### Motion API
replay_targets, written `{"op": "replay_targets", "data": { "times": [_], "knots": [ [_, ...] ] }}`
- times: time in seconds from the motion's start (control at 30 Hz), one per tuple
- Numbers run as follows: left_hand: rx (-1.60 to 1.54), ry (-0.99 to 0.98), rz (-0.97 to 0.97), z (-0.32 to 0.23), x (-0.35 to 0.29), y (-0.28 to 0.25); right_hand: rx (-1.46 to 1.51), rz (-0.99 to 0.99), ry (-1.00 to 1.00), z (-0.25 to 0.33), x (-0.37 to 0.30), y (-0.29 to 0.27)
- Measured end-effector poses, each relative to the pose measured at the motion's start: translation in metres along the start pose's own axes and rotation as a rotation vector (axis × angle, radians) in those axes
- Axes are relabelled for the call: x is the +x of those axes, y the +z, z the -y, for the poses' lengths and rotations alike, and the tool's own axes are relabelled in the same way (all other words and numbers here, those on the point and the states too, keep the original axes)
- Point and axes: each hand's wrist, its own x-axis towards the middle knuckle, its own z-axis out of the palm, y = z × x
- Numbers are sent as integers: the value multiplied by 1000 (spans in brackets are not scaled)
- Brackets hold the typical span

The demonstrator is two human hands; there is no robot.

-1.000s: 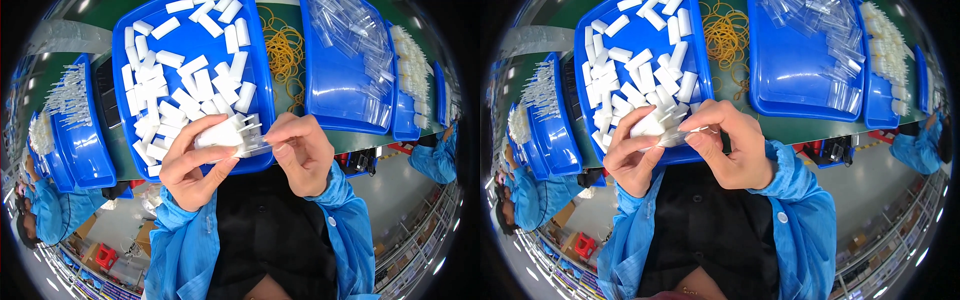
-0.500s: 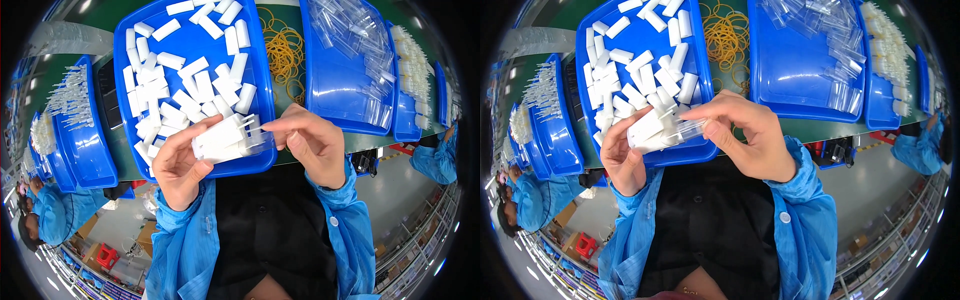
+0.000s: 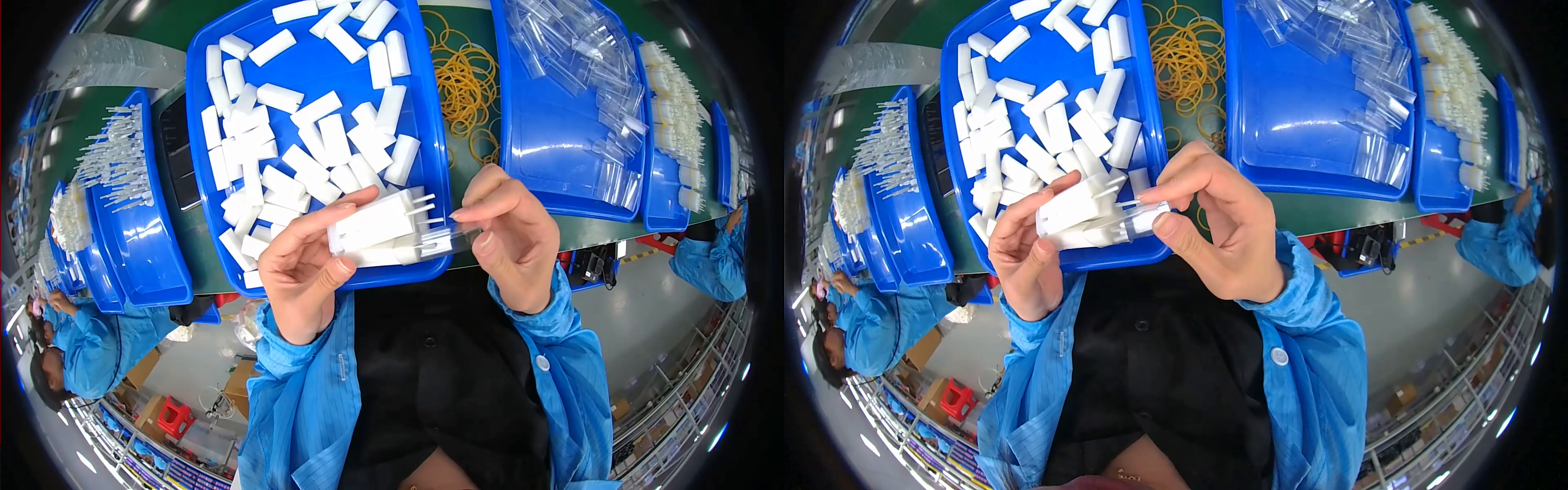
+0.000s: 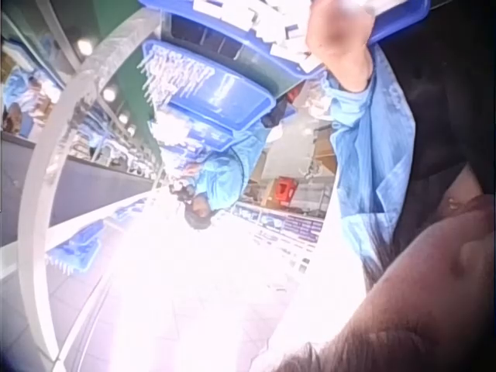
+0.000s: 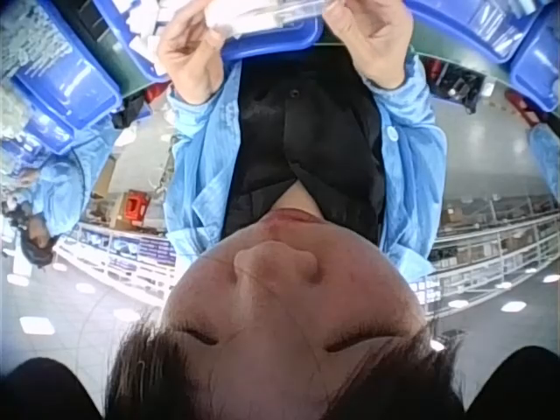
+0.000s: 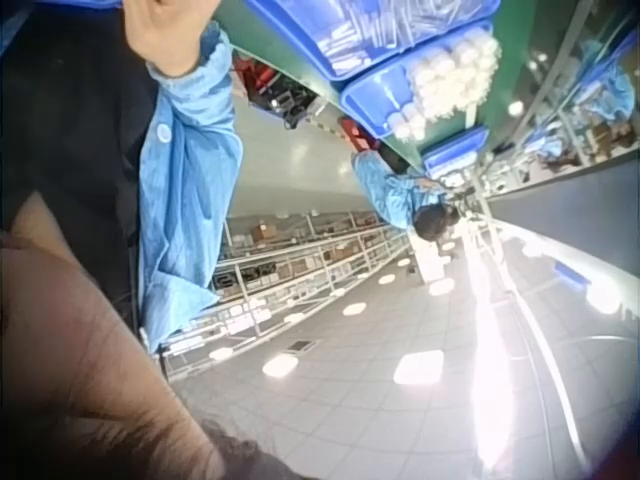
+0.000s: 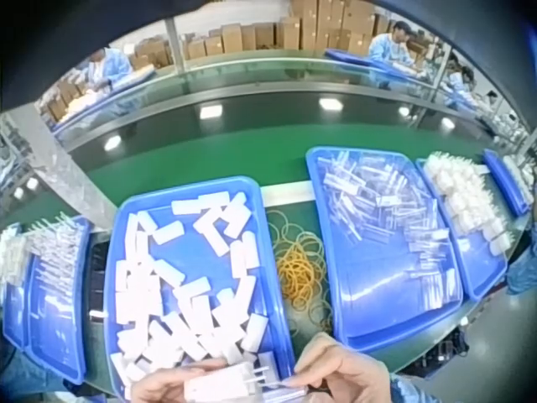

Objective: The person assembles components by fitting white cylindrical sleeves onto the prongs of a plastic base, attaching clear plastic covers over them, securing the bundle with a rubber band, and placing it on a tray.

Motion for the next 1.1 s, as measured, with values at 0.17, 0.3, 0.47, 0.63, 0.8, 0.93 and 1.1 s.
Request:
{"op": "replay_targets", "data": {
  "times": [0.17, 0.3, 0.47, 0.63, 0.8, 0.93, 1.1],
  "knots": [
    [-72, 23, 162, -1, 2, 3, -119, -59, -89, 0, 0, -3],
    [81, 72, 148, 0, -3, 2, -117, -60, -91, 1, -2, -4],
    [118, 79, 131, -2, -4, 2, 42, 10, 164, 7, 3, -7],
    [175, 109, 72, -2, -6, 3, 243, 51, 207, 5, -1, -7],
    [184, 97, 75, -1, -4, 4, 77, 39, 69, 6, 0, -5],
    [196, 72, 140, -5, -4, 6, -69, 149, 22, 8, 6, -11],
    [169, 9, 178, -4, -3, 5, -89, 135, 26, 9, 6, -8]
  ]
}}
